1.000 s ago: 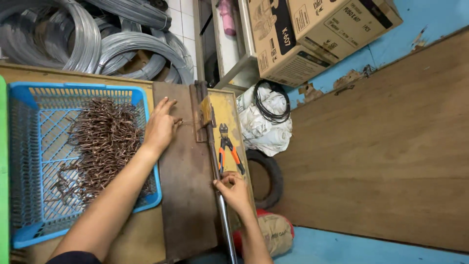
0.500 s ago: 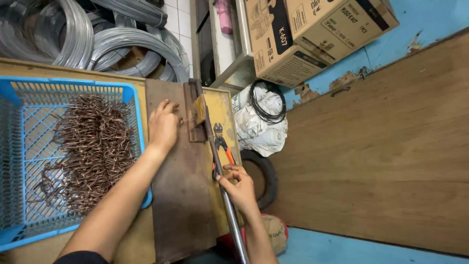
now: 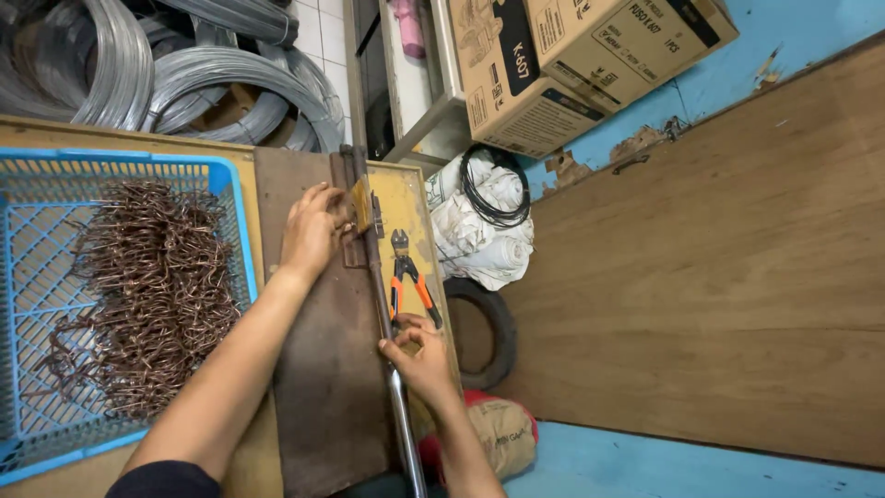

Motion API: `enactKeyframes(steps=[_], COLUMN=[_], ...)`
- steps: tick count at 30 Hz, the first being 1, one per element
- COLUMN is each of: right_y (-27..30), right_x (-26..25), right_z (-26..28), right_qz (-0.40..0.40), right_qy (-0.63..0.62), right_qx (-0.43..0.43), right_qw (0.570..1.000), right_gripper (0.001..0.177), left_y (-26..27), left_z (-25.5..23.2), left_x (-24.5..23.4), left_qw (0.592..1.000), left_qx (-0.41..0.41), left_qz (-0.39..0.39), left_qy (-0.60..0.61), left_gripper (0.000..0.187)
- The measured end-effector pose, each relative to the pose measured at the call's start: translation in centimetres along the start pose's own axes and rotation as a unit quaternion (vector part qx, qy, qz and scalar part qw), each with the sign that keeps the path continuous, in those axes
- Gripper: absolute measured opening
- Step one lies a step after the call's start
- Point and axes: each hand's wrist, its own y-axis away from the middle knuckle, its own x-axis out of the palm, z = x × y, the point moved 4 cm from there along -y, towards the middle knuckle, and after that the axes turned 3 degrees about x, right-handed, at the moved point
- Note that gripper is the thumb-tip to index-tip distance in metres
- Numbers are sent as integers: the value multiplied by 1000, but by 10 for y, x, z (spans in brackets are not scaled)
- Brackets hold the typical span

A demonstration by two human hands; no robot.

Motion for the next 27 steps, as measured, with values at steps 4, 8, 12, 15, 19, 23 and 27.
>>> enactKeyframes(steps=[4,8,12,15,19,23,27], right_y=[3,2,18,13,1,1,-1], right_x=[-3,9,18,39,43,44,43], right_z=[14,-36,11,9,31,42,47], right_qz=[3,2,59,170,239,197,105], right_qy=[0,-45,-142,-271,-245,-200,-134], right_qx=[8,94,183,283,306,395,406], right_qw=[1000,995,971,904,888,875,898], right_gripper=[25,26,26,53,92,94,84], left_y=[-5,-3,2,-2,2,-3,-3], left_z=[-20,-15,1,-24,-16,-43,-15], left_x=[-29,-17,8,-28,-19,-59,-22], left_qw=[1000,1000,1000,998,999,987,1000], left_qx=[22,26,-2,-20,-1,-90,2], left_qz=[10,-5,-12,-21,-11,12,-2], left_qy=[19,9,7,51,38,136,18], left_gripper=[20,18,20,23,17,27,14])
